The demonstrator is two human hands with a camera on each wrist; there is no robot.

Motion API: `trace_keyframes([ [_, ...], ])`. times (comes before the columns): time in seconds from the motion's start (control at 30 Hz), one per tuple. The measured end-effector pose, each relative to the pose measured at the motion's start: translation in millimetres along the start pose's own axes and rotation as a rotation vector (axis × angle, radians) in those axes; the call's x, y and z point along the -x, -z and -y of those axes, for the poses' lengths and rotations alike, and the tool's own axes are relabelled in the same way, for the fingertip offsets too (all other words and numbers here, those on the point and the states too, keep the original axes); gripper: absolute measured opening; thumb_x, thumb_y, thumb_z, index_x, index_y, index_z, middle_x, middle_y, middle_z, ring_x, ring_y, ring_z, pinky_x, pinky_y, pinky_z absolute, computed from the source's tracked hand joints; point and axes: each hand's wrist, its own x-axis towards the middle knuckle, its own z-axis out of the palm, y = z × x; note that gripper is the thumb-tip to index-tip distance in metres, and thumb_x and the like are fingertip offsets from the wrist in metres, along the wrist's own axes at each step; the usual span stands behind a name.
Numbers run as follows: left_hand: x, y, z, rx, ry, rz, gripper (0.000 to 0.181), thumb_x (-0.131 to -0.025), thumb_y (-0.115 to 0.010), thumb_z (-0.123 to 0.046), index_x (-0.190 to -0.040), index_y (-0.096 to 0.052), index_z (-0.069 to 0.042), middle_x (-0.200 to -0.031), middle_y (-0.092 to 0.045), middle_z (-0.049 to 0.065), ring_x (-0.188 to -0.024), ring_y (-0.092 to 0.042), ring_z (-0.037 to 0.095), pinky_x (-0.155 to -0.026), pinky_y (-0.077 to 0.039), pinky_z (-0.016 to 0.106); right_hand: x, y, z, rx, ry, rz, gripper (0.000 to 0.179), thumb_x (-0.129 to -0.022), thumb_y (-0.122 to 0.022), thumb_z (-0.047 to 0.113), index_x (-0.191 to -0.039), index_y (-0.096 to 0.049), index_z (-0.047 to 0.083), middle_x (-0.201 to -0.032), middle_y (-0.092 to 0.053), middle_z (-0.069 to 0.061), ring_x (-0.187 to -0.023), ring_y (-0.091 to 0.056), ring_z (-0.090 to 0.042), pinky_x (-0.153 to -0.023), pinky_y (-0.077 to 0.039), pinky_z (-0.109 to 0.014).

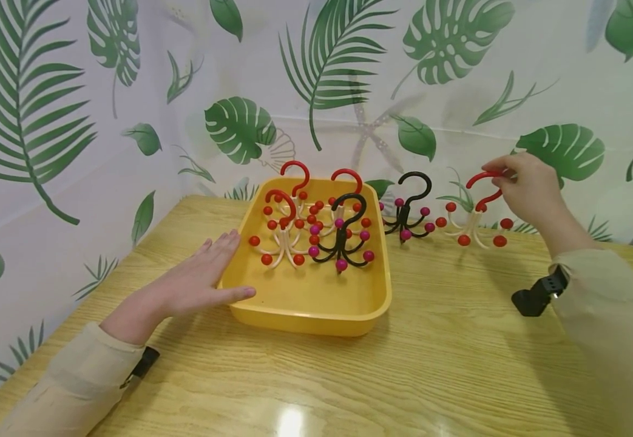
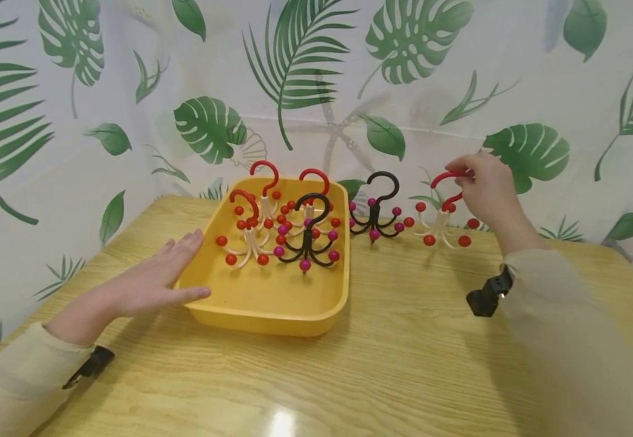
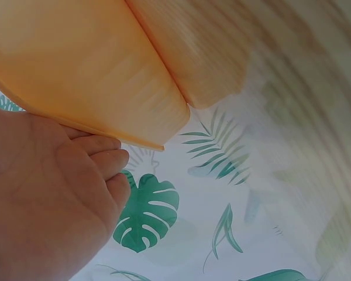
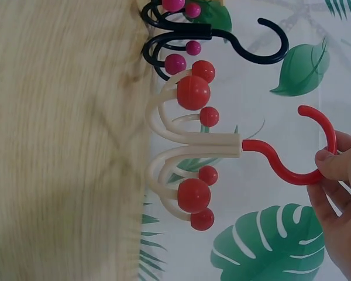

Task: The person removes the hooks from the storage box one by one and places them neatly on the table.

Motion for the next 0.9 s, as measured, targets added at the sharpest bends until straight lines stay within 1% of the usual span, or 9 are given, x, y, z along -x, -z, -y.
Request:
trace_keyframes([
  [0.1,-0.2,0.0,0.2,-0.001,-0.004,0.001,0.104,-0.087,-0.047,-0.07,-0.153,-0.002,-0.003,-0.158,0.003,0.011,-0.145,0.002,0.024,-0.116,-0.002,0.043,-0.8,-4,-4,-0.002,-0.017,0.006,0.027,-0.093,-0.048,-0.008,-0.117,-0.061,-0.005,-0.109,-0.054,-0.026,-0.1,-0.05,-0.043,-0.072,-0.043,-0.049],
  [0.2,-0.2,-0.3,0.7,-0.006,-0.004,0.002,0.104,-0.087,-0.046,-0.07,-0.153,-0.002,-0.003,-0.158,0.004,0.011,-0.145,0.002,0.024,-0.116,-0.002,0.043,-1.2,-8,-9,-0.011,-0.038,0.011,0.027,-0.094,-0.047,-0.009,-0.117,-0.06,-0.006,-0.11,-0.053,-0.027,-0.101,-0.048,-0.044,-0.076,-0.044,-0.053],
  [0.33,-0.1,-0.7,0.8,-0.007,0.001,0.004,0.104,-0.087,-0.045,-0.07,-0.153,-0.001,-0.003,-0.159,0.003,0.011,-0.145,0.001,0.026,-0.116,-0.002,0.043,-1.3,-14,-14,-0.022,-0.048,-0.007,0.026,-0.094,-0.047,-0.009,-0.116,-0.06,-0.007,-0.111,-0.053,-0.029,-0.103,-0.047,-0.045,-0.081,-0.043,-0.058],
  [0.6,0.7,-0.9,0.7,-0.001,-0.001,0.003,0.104,-0.087,-0.045,-0.07,-0.153,-0.001,-0.002,-0.159,0.003,0.011,-0.145,0.001,0.026,-0.116,-0.002,0.043,-3.6,-21,-21,-0.032,-0.064,-0.058,0.026,-0.094,-0.045,-0.01,-0.114,-0.061,-0.009,-0.111,-0.051,-0.029,-0.104,-0.046,-0.046,-0.082,-0.043,-0.058],
  [0.77,0.6,-0.6,1.4,-0.002,0.003,0.009,0.103,-0.087,-0.045,-0.07,-0.153,-0.001,-0.003,-0.159,0.004,0.01,-0.145,0.002,0.024,-0.116,-0.001,0.042,-5.8,-26,-20,-0.041,-0.076,-0.07,0.026,-0.094,-0.044,-0.01,-0.114,-0.061,-0.009,-0.113,-0.051,-0.029,-0.107,-0.044,-0.046,-0.084,-0.043,-0.058],
  [0.9,0.2,-0.8,1.7,0.0,0.003,0.012,0.104,-0.087,-0.045,-0.07,-0.153,-0.001,-0.003,-0.159,0.004,0.01,-0.145,0.002,0.024,-0.116,-0.001,0.042,-6.3,-30,-19,-0.04,-0.076,-0.079,0.024,-0.094,-0.045,-0.011,-0.112,-0.061,-0.009,-0.11,-0.053,-0.029,-0.106,-0.044,-0.046,-0.084,-0.043,-0.058],
])
